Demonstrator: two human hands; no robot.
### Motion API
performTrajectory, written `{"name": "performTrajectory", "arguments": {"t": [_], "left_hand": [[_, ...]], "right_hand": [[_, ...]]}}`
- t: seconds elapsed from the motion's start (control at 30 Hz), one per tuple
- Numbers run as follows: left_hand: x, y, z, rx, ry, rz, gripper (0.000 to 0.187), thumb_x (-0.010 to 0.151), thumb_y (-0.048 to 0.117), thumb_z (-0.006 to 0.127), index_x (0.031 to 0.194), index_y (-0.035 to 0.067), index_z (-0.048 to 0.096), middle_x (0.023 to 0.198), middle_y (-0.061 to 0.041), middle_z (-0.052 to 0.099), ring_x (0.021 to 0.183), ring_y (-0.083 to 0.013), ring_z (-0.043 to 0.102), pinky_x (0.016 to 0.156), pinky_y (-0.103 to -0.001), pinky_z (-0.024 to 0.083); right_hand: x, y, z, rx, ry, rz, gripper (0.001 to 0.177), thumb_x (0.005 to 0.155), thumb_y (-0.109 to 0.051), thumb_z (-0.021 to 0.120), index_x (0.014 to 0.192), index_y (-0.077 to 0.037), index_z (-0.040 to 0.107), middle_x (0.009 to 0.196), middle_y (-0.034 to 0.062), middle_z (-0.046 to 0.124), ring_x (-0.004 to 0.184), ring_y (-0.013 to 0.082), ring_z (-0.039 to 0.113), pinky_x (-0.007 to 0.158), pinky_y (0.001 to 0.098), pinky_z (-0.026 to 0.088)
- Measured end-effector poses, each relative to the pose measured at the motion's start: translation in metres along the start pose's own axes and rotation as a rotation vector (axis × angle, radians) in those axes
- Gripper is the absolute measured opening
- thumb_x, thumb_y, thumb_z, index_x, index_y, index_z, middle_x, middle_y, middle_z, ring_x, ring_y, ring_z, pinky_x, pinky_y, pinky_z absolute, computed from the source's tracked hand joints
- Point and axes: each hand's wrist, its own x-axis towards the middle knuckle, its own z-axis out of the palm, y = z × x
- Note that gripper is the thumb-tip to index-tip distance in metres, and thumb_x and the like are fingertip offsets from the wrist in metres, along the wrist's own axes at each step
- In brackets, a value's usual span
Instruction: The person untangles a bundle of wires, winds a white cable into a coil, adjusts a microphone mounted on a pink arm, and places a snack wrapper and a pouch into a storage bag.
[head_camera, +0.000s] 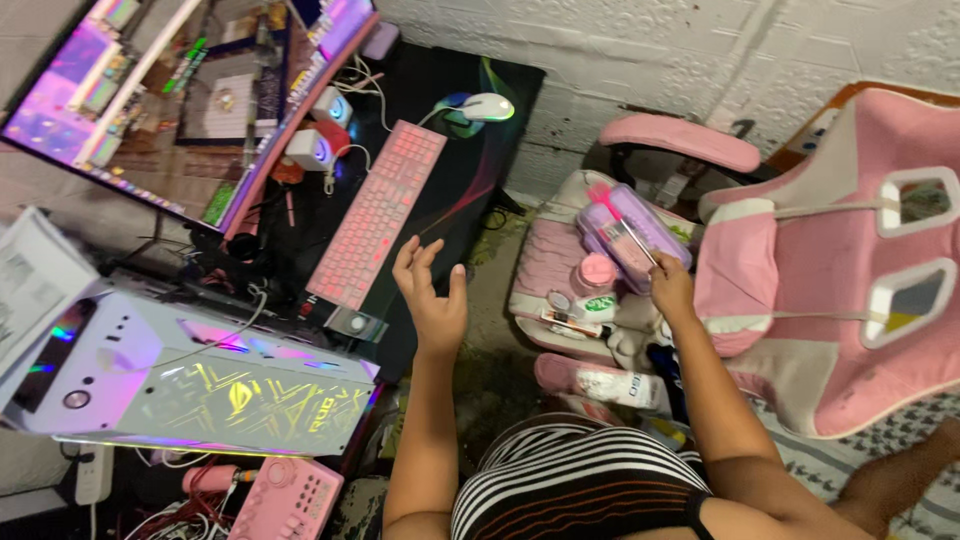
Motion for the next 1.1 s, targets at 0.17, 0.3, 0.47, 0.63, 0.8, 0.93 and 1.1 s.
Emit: {"name": "performTrajectory", "arguments": {"t": [0.17, 0.3, 0.47, 0.63, 0.8, 0.93, 1.1], "left_hand": [[-0.003, 0.006, 0.024, 0.008, -0.059, -0.019, 0.039, 0.096, 0.007, 0.068, 0.134, 0.006, 0.058, 0.151, -0.021, 0.035, 0.144, -0.0392, 0.039, 0.117, -0.05, 0.037], [-0.007, 0.005, 0.035, 0.055, -0.071, -0.005, 0.04, 0.095, 0.011, 0.069, 0.134, 0.007, 0.059, 0.152, -0.021, 0.036, 0.141, -0.0384, 0.041, 0.116, -0.049, 0.039], [-0.014, 0.006, 0.039, 0.084, -0.061, -0.002, 0.04, 0.095, 0.012, 0.07, 0.133, 0.008, 0.061, 0.152, -0.02, 0.038, 0.141, -0.0384, 0.043, 0.118, -0.05, 0.039], [-0.02, 0.009, 0.035, 0.144, -0.113, -0.097, 0.04, 0.095, 0.015, 0.07, 0.134, 0.009, 0.061, 0.152, -0.019, 0.038, 0.142, -0.0391, 0.043, 0.115, -0.052, 0.039], [-0.023, 0.009, 0.025, 0.178, -0.111, -0.11, 0.039, 0.097, 0.017, 0.07, 0.134, 0.01, 0.06, 0.153, -0.019, 0.036, 0.142, -0.0392, 0.042, 0.114, -0.052, 0.039], [-0.023, 0.007, 0.011, 0.188, -0.035, -0.091, 0.041, 0.093, 0.015, 0.071, 0.133, 0.01, 0.062, 0.152, -0.019, 0.038, 0.14, -0.0388, 0.044, 0.116, -0.051, 0.041], [-0.025, 0.001, -0.021, 0.224, 0.016, -0.084, 0.042, 0.094, 0.013, 0.071, 0.134, 0.009, 0.061, 0.152, -0.02, 0.04, 0.138, -0.0408, 0.046, 0.115, -0.05, 0.04]], "right_hand": [[-0.026, 0.034, -0.032, -0.227, -0.134, 0.23, 0.032, 0.098, -0.025, 0.054, 0.111, -0.004, 0.074, 0.106, 0.0286, 0.07, 0.102, 0.0453, 0.067, 0.09, 0.0506, 0.052], [-0.051, 0.081, -0.037, -0.415, -0.283, 0.323, 0.041, 0.1, -0.032, 0.05, 0.101, 0.0, 0.075, 0.104, 0.0324, 0.069, 0.101, 0.0503, 0.066, 0.091, 0.0556, 0.051], [-0.072, 0.103, -0.029, -0.543, -0.409, 0.332, 0.038, 0.093, -0.028, 0.051, 0.097, 0.0, 0.077, 0.105, 0.0303, 0.071, 0.101, 0.0476, 0.069, 0.093, 0.0537, 0.054], [-0.061, 0.108, -0.013, -0.673, -0.529, 0.283, 0.035, 0.09, -0.027, 0.057, 0.1, 0.0, 0.077, 0.107, 0.0269, 0.074, 0.103, 0.0428, 0.071, 0.093, 0.0509, 0.056], [-0.032, 0.069, -0.008, -0.657, -0.759, 0.406, 0.037, 0.071, -0.035, 0.077, 0.105, -0.023, 0.085, 0.118, 0.0147, 0.075, 0.113, 0.0327, 0.071, 0.098, 0.0442, 0.057], [-0.021, 0.08, 0.01, -0.847, -0.769, 0.325, 0.053, 0.066, -0.049, 0.087, 0.107, -0.016, 0.082, 0.117, 0.0145, 0.076, 0.11, 0.0306, 0.073, 0.095, 0.0413, 0.057], [-0.006, 0.087, 0.017, -0.946, -0.924, 0.277, 0.054, 0.071, -0.05, 0.082, 0.11, -0.014, 0.081, 0.12, 0.0167, 0.075, 0.111, 0.0325, 0.072, 0.096, 0.0428, 0.056]]}}
